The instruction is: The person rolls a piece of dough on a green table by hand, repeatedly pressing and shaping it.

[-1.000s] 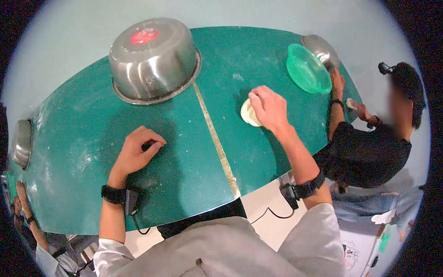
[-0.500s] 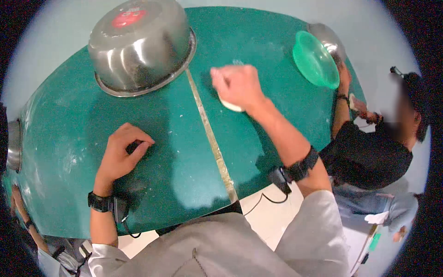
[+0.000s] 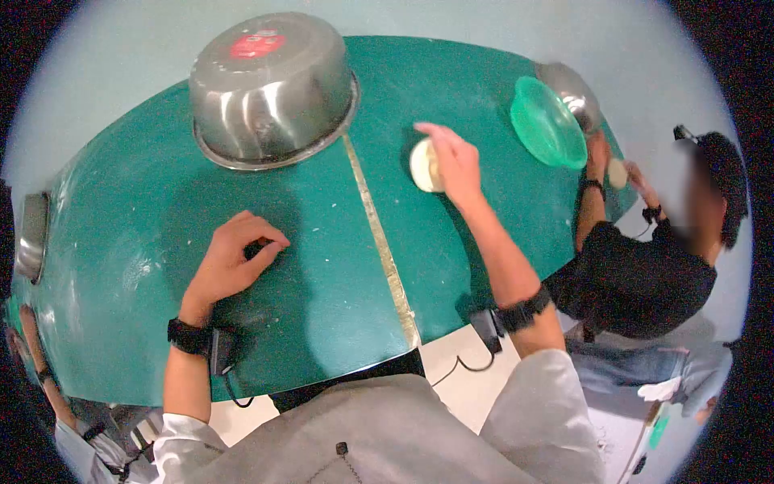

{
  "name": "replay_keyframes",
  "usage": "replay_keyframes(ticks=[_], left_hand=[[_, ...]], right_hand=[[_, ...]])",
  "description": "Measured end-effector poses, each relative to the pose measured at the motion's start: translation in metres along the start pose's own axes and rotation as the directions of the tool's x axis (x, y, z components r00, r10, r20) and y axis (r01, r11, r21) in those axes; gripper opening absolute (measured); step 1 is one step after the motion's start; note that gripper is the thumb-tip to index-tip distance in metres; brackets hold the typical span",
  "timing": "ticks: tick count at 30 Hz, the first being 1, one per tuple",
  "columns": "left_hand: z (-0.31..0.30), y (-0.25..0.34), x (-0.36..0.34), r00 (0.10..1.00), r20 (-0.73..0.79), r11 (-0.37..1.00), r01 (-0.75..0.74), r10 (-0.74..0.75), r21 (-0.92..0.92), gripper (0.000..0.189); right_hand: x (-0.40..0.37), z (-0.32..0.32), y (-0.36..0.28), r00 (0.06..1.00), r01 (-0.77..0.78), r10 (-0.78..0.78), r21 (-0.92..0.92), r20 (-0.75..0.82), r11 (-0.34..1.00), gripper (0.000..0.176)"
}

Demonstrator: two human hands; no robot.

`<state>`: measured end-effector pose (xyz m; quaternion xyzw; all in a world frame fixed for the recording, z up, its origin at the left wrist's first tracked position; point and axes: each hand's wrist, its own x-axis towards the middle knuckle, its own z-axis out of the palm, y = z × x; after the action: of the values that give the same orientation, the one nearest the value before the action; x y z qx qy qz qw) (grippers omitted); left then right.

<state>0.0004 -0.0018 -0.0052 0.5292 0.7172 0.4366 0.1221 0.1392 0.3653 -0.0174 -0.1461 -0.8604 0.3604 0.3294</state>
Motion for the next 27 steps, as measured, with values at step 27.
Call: replay_keyframes(ticks=[27], left_hand=[[0.000, 0.003, 0.005, 1.000, 0.015, 1.000, 0.013, -0.013, -0.009, 0.009]], right_hand=[[0.069, 0.026, 0.016, 0.947, -0.320, 0.312, 0.126, 0.077, 0.939, 0.050]])
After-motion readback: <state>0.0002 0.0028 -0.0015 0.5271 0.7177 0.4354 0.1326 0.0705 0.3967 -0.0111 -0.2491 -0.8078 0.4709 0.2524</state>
